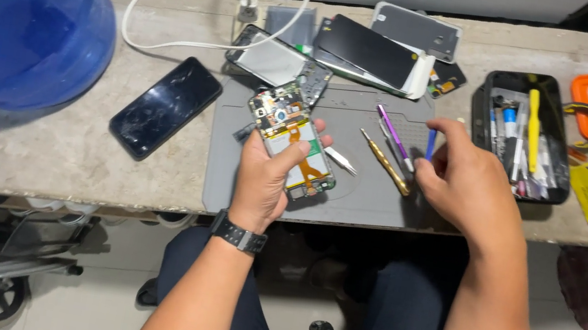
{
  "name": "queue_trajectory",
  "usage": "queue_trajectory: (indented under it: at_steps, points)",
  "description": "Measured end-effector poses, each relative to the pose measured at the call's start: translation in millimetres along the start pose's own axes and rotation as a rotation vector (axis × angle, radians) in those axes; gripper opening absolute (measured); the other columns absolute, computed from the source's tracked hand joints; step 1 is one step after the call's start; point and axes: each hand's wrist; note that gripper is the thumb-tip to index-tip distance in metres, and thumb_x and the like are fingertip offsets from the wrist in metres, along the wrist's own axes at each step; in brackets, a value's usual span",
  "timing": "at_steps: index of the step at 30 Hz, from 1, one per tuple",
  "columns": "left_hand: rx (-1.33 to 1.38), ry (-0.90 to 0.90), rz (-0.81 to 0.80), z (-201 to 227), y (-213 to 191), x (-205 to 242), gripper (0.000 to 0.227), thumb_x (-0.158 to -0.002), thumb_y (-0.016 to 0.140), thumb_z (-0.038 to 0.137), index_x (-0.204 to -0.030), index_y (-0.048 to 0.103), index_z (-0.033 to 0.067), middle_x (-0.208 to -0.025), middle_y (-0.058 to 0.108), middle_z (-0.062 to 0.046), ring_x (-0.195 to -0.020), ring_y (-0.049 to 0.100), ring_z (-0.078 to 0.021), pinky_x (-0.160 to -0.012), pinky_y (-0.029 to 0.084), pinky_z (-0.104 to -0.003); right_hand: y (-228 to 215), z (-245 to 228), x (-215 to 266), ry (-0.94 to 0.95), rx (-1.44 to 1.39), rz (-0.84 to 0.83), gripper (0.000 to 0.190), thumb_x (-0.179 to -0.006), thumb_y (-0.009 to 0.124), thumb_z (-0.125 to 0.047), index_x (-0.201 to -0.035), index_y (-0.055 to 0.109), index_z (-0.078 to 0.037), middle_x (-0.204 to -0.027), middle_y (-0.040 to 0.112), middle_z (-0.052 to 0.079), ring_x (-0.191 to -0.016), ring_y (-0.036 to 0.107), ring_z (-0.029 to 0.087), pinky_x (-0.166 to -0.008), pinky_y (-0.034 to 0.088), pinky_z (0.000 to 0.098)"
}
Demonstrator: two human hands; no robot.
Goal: Disassembling a smartphone to disconnect ribbon cables and remove internal components using specialized tools.
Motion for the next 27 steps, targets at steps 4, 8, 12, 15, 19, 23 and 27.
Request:
queue_trajectory:
  at_steps: [4, 8, 12, 15, 19, 23, 27]
  points:
    - [0.001, -0.027, -0.003, 2, -3, -1, 0.054, -0.088, 0.078, -0.006, -0.137, 0.057, 0.0004, -0.131, 0.074, -0.035, -0.11, 0.078, -0.0465, -0.085, 0.069, -0.058, -4, -1, -11, 0.008, 0.108, -0.045, 0.057, -0.096, 0.07, -0.024, -0.153, 0.065, -0.026, -0.095, 0.082, 0.014, -0.103, 0.077, 0.047, -0.095, 0.057, 0.0603]
    - [-0.022, -0.036, 0.026, 11, 5, 2, 0.054, -0.087, 0.078, -0.003, -0.137, 0.058, 0.002, -0.131, 0.075, -0.032, -0.11, 0.079, -0.0438, -0.087, 0.069, -0.057, -5, -2, -13, 0.036, 0.08, -0.069, 0.063, -0.096, 0.07, -0.022, -0.158, 0.059, -0.025, -0.102, 0.081, 0.018, -0.107, 0.077, 0.047, -0.098, 0.057, 0.0606]
    - [-0.01, -0.032, 0.054, 13, 5, 3, 0.052, -0.086, 0.078, -0.004, -0.135, 0.059, 0.0016, -0.131, 0.076, -0.032, -0.109, 0.079, -0.0441, -0.087, 0.069, -0.057, 1, -6, -12, 0.007, 0.047, -0.018, 0.06, -0.095, 0.073, -0.015, -0.154, 0.062, -0.014, -0.106, 0.081, 0.022, -0.106, 0.078, 0.048, -0.096, 0.058, 0.0609]
    - [0.0, -0.028, 0.056, 12, 4, 2, 0.052, -0.087, 0.078, -0.005, -0.134, 0.059, 0.0014, -0.131, 0.076, -0.032, -0.109, 0.079, -0.0444, -0.087, 0.068, -0.057, 21, 10, -15, -0.123, 0.047, 0.201, 0.038, -0.096, 0.076, -0.014, -0.134, 0.075, -0.011, -0.096, 0.076, 0.016, -0.099, 0.077, 0.041, -0.091, 0.059, 0.0519]
    - [0.001, -0.033, 0.048, 10, 4, 1, 0.052, -0.086, 0.078, -0.005, -0.134, 0.06, 0.0018, -0.13, 0.076, -0.032, -0.108, 0.08, -0.0445, -0.086, 0.068, -0.058, 58, -7, -12, -0.298, 0.023, 0.373, 0.022, -0.096, 0.079, -0.016, -0.116, 0.079, -0.009, -0.097, 0.069, 0.015, -0.101, 0.071, 0.04, -0.094, 0.056, 0.0497]
    - [-0.018, -0.037, 0.053, 11, 7, 4, 0.051, -0.085, 0.077, -0.003, -0.134, 0.061, 0.0025, -0.129, 0.076, -0.031, -0.108, 0.08, -0.0427, -0.088, 0.068, -0.056, 91, -19, -15, -0.356, 0.047, 0.398, 0.02, -0.085, 0.083, -0.012, -0.103, 0.076, -0.016, -0.11, 0.064, 0.009, -0.109, 0.065, 0.036, -0.09, 0.057, 0.046]
    - [-0.002, -0.023, 0.059, 14, 3, 4, 0.049, -0.086, 0.075, -0.003, -0.133, 0.06, 0.0015, -0.129, 0.076, -0.032, -0.11, 0.079, -0.0433, -0.088, 0.067, -0.057, 95, -9, -22, -0.281, 0.104, 0.381, 0.013, -0.084, 0.077, -0.008, -0.094, 0.075, -0.015, -0.11, 0.063, 0.007, -0.108, 0.065, 0.035, -0.083, 0.059, 0.0458]
Point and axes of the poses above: each hand's wrist, its own x-axis away from the middle knuckle, its own y-axis out of the palm, z = x × y
